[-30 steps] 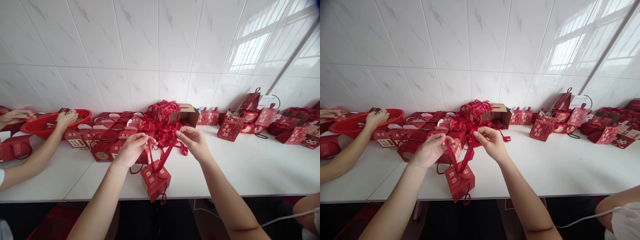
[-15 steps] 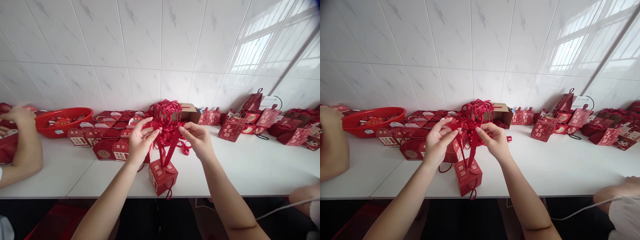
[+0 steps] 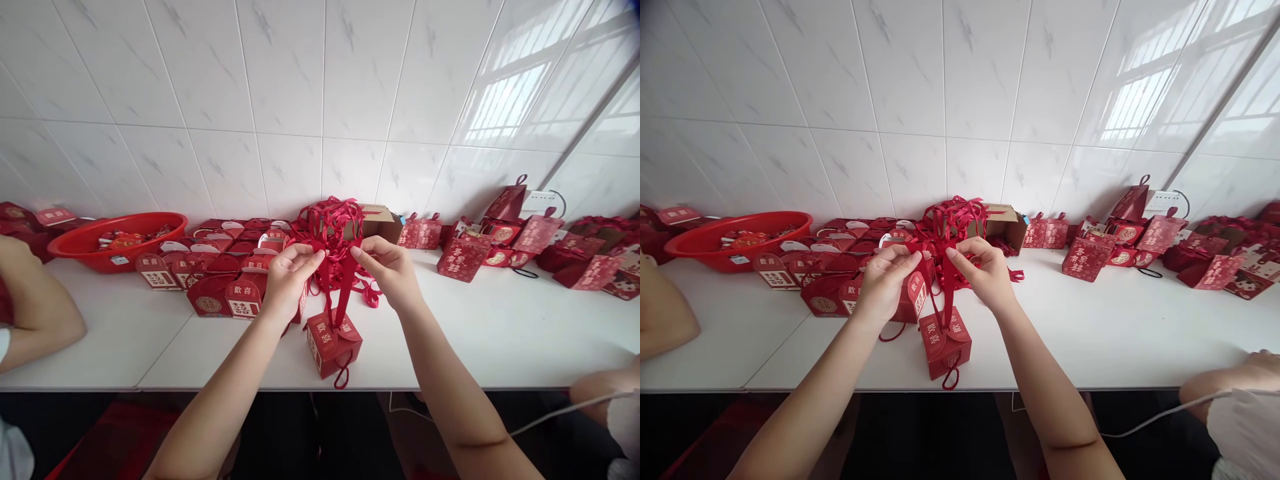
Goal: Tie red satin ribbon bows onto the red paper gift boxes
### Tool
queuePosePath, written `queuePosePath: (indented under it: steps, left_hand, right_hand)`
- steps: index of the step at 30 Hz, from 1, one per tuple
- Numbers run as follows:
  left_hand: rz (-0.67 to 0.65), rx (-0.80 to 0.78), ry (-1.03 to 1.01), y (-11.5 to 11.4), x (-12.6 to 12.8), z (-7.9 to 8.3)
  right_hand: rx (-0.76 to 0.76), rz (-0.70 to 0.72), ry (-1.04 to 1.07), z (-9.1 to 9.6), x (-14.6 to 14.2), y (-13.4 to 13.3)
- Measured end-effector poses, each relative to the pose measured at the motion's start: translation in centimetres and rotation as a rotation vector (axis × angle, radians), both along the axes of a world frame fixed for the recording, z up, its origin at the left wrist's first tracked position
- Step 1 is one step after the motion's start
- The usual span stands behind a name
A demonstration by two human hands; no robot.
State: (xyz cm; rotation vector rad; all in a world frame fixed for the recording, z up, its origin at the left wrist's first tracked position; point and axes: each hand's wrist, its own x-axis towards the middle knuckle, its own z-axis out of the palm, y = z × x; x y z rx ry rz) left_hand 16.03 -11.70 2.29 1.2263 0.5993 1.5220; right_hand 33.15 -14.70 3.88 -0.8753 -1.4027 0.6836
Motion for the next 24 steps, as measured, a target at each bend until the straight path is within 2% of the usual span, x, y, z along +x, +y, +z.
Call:
queuePosePath:
  steps: [5, 9, 11, 13, 16, 19, 22, 24]
  left_hand:
    - [-0.013, -0.007, -0.014, 0.0, 0.3, 0.1]
    - [-0.078, -0.015, -0.017, 0.2, 0.6, 0.7]
    - [-0.123, -0.036, -0.015, 0.3, -0.1, 0.8]
    - [-0.109, -0.049, 0.060, 0.3, -1.7, 0.3]
    - [0.030, -0.095, 0.344, -0.1, -5.0, -2.2]
    - [0.123, -0.168, 0.613, -0.9, -7.6, -6.0]
    - [0.200, -0.169, 0.753, -1.7, -7.8, -9.3]
    - [0.267, -0.168, 0.754, -2.2, -6.9, -10.6]
  right_hand:
    - [0.017, -0.009, -0.004, 0.1, -0.2, 0.1]
    - [-0.018, 0.057, 0.052, 0.0, 0.0, 0.3]
    - [-0.052, 0.096, 0.108, -0.5, 0.8, 0.2]
    - [-0.073, 0.079, 0.123, -1.6, 2.2, -0.1]
    - [-0.125, -0.091, -0.047, -4.4, 5.1, -1.2]
    - [-0.315, -0.228, -0.386, -7.7, 7.4, -2.1]
    - [-0.396, -0.260, -0.604, -9.9, 7.6, -1.9]
    - [-0.385, -0.191, -0.596, -10.7, 6.6, -1.4]
